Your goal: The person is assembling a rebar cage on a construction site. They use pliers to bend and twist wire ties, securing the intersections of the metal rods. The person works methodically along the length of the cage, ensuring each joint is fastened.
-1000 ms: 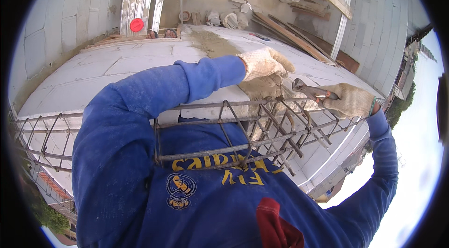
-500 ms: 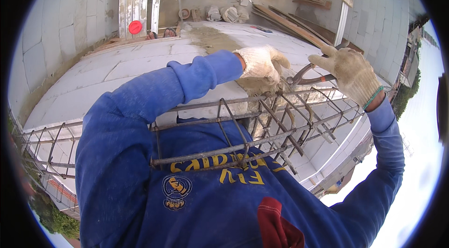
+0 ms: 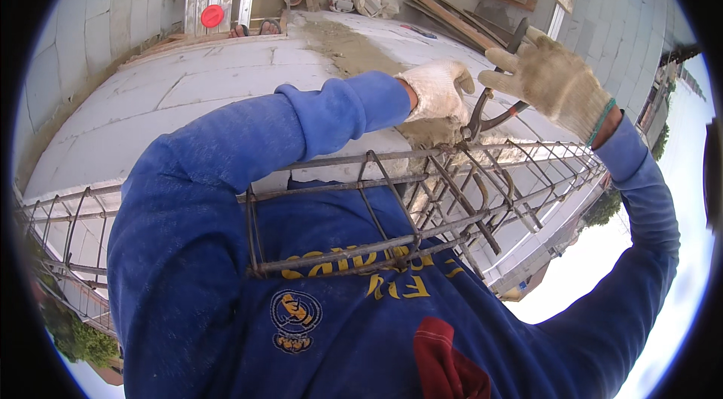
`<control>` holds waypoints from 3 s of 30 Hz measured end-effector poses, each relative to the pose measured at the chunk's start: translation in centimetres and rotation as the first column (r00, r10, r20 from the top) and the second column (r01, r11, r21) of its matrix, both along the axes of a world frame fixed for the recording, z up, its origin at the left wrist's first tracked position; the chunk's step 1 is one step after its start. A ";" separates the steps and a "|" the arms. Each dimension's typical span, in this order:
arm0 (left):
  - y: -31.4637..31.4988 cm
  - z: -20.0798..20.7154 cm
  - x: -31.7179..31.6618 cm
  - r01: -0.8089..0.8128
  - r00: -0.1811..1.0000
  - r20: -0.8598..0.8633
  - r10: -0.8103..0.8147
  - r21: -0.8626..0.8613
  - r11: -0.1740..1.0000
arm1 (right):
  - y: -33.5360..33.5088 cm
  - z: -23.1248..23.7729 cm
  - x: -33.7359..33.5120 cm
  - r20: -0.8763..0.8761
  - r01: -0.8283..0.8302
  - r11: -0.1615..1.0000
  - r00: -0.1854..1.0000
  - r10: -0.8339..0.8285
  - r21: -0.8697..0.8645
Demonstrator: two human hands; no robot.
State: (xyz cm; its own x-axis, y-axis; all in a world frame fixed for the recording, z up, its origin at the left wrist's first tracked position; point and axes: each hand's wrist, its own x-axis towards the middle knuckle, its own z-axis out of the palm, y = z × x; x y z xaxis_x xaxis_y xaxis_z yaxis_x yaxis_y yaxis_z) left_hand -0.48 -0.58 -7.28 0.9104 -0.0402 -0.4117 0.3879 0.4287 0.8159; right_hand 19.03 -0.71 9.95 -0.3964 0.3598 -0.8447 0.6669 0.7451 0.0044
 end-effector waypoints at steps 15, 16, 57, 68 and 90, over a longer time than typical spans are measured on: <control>-0.6 -0.2 0.0 -0.086 0.987 -0.147 0.057 -0.196 0.977 | 0.9 -2.6 0.7 -0.207 0.037 0.999 0.978 -0.041 -0.021; -0.9 -0.5 0.1 -0.113 0.985 -0.151 0.082 -0.203 0.973 | 1.0 -2.8 0.5 -0.185 0.064 0.998 0.980 -0.068 -0.030; -2.3 4.2 5.6 -0.230 0.973 -0.136 0.186 -0.601 0.765 | -1.4 -0.2 3.5 -0.868 0.961 0.138 -0.150 -0.473 -0.241; -3.1 1.0 5.7 -0.003 0.995 0.039 0.091 -0.906 0.424 | -0.9 -6.7 1.7 0.134 -0.039 -0.361 -0.961 -0.242 -0.932; -2.5 0.9 4.8 -0.295 0.953 -0.160 0.259 -0.691 0.660 | 2.1 -6.7 -1.5 0.144 0.100 -0.619 -0.932 -0.332 -0.779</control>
State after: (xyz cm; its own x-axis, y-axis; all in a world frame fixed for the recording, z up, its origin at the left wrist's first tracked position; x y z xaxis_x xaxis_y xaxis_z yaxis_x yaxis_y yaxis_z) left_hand 4.28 -3.12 -6.34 0.9092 -0.0811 -0.4083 0.1831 0.9588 0.2173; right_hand 17.54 1.41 3.28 0.1114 0.5096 -0.8532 -0.5456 -0.6862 -0.4811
